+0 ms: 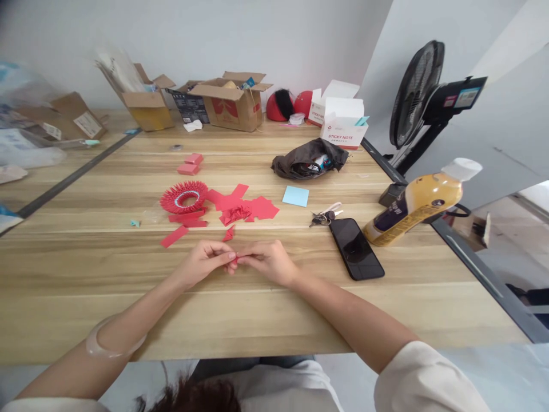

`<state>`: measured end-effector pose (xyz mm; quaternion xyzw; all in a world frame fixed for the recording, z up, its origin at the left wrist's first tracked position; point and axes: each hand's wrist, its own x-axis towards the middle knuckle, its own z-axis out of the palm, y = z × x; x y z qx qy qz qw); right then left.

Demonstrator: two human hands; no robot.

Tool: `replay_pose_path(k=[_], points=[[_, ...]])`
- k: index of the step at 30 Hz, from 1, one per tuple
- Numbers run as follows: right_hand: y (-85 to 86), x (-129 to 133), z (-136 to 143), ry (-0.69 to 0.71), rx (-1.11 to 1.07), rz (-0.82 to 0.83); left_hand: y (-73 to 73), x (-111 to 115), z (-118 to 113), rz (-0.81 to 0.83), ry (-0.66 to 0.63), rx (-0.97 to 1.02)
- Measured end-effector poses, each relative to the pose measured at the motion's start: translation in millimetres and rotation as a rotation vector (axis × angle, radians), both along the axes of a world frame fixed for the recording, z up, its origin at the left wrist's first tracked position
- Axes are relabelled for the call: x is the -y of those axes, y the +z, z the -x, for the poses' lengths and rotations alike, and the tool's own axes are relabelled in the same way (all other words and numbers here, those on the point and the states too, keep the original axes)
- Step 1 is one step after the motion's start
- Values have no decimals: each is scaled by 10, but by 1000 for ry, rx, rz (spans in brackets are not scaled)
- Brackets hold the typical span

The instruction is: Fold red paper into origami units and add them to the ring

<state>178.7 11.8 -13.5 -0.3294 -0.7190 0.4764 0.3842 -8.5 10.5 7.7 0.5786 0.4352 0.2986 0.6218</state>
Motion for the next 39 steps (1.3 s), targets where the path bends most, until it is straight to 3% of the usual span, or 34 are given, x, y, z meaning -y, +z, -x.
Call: replay_pose_path(k=[4,7,21,25,31,39], points=[[-32,-25,26,-6,-174,313,-26,-2,8,-76,7,-61],[-42,-35,47,22,-192,419,-11,17,-4,-136,10,-108],[-41,-24,75,-39,-261,397,-7,16,6,-230,-27,-213],[-72,16,83,-106,-159,230,-4,27,-21,-204,19,-261],[-61,89,72,-262,114,-270,-12,32,-32,-123,-14,-210],[-89,52,47,-169,83,-568,-36,27,-36,-117,80,-90]])
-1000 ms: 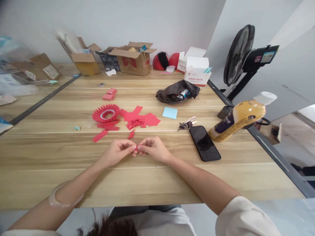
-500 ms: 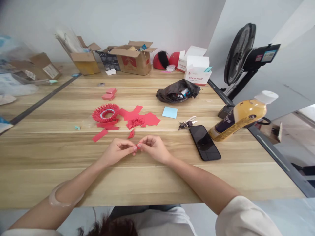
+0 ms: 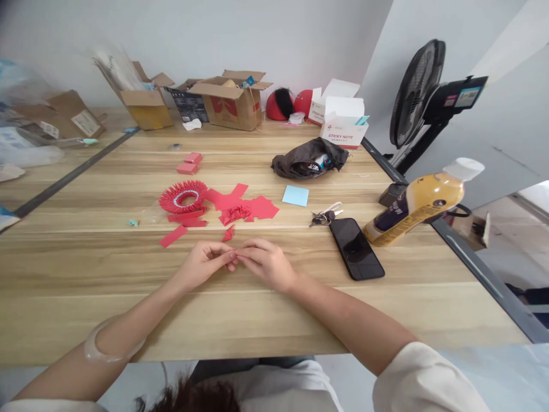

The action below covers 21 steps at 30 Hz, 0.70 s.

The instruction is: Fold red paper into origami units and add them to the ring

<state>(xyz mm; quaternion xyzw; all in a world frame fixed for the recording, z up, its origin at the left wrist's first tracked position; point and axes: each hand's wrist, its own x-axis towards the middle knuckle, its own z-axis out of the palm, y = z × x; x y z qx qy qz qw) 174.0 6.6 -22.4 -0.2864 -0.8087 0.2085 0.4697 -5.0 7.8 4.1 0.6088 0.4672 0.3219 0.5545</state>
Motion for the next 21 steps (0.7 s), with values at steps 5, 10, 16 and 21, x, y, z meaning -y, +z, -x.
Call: replay_pose_path(k=[5,10,16,21], points=[[1,2,-6,-5,26,-9,-25,-17,15,82,-11,136],[31,-21,-3,-9,-77,183,-51,-30,33,13,-14,80],[37,-64,-10,-13,-148,420,-44,-3,46,-242,21,-98],[51,-53,-17,-15,-109,411,-6,23,54,-566,11,-365]])
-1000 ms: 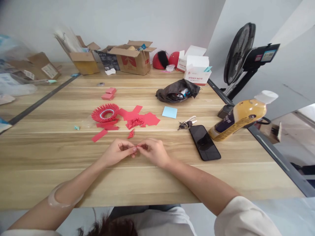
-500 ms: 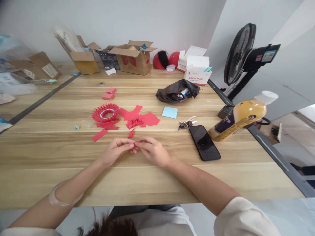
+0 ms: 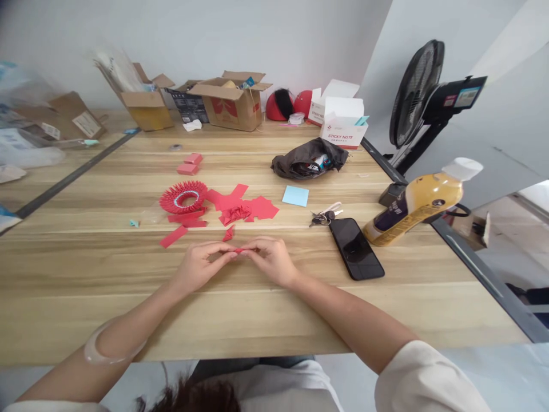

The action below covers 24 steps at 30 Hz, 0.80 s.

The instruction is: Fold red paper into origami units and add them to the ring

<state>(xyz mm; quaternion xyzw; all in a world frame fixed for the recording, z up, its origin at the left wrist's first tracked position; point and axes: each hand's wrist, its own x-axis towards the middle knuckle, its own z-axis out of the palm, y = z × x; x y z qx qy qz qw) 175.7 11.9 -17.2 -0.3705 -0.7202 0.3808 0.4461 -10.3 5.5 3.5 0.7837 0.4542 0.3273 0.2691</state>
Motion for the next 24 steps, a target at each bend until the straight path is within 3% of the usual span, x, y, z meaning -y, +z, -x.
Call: replay_pose_path(k=[7,17,24], points=[[10,7,-2,-18,31,-30,10,37,-11,-120,8,-92],[12,-14,-14,82,84,-34,-21,17,17,-39,-152,-193],[13,-25,-36,112,135,-123,26,32,3,25,-173,-212]])
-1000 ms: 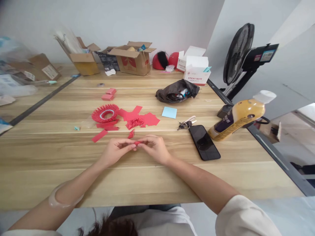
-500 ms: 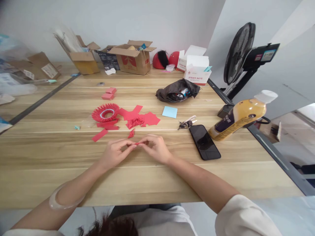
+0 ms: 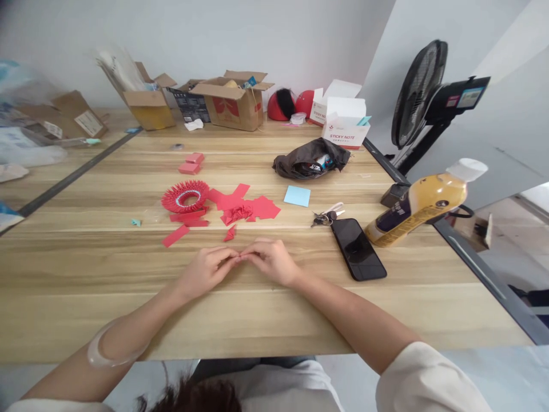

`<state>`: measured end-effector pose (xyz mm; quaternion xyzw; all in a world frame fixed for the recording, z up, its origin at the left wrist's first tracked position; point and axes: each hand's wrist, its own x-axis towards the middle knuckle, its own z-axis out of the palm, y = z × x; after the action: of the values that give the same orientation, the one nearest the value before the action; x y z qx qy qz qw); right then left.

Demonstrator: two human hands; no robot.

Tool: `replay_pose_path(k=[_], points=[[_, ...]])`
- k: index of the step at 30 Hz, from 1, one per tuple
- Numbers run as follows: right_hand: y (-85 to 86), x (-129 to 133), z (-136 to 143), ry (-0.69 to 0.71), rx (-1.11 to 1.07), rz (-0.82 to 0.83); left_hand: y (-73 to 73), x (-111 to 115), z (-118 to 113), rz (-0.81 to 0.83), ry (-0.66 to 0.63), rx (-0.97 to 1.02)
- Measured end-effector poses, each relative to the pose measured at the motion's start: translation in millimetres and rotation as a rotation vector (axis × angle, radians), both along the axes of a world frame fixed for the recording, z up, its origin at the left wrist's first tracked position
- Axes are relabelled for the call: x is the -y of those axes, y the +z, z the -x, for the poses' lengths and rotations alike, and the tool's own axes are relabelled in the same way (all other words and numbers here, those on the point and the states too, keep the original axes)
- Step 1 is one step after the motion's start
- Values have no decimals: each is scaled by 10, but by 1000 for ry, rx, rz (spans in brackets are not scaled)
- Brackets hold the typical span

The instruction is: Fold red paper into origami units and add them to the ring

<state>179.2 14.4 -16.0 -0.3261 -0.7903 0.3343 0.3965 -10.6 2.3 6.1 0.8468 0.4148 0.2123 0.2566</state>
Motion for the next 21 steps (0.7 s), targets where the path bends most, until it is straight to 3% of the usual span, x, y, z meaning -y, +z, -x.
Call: replay_pose_path(k=[9,11,13,16,21], points=[[9,-4,2,-28,57,182,24,-42,16,57,106,68],[-21,-37,-3,-34,-10,303,91,-101,97,-16,227,55],[-62,-87,-4,-133,-183,423,173,-176,225,-122,363,19],[-112,-159,2,-219,-447,498,269,-288,460,-253,602,-119],[-147,-176,4,-243,-456,496,243,-417,757,-234,728,-469]])
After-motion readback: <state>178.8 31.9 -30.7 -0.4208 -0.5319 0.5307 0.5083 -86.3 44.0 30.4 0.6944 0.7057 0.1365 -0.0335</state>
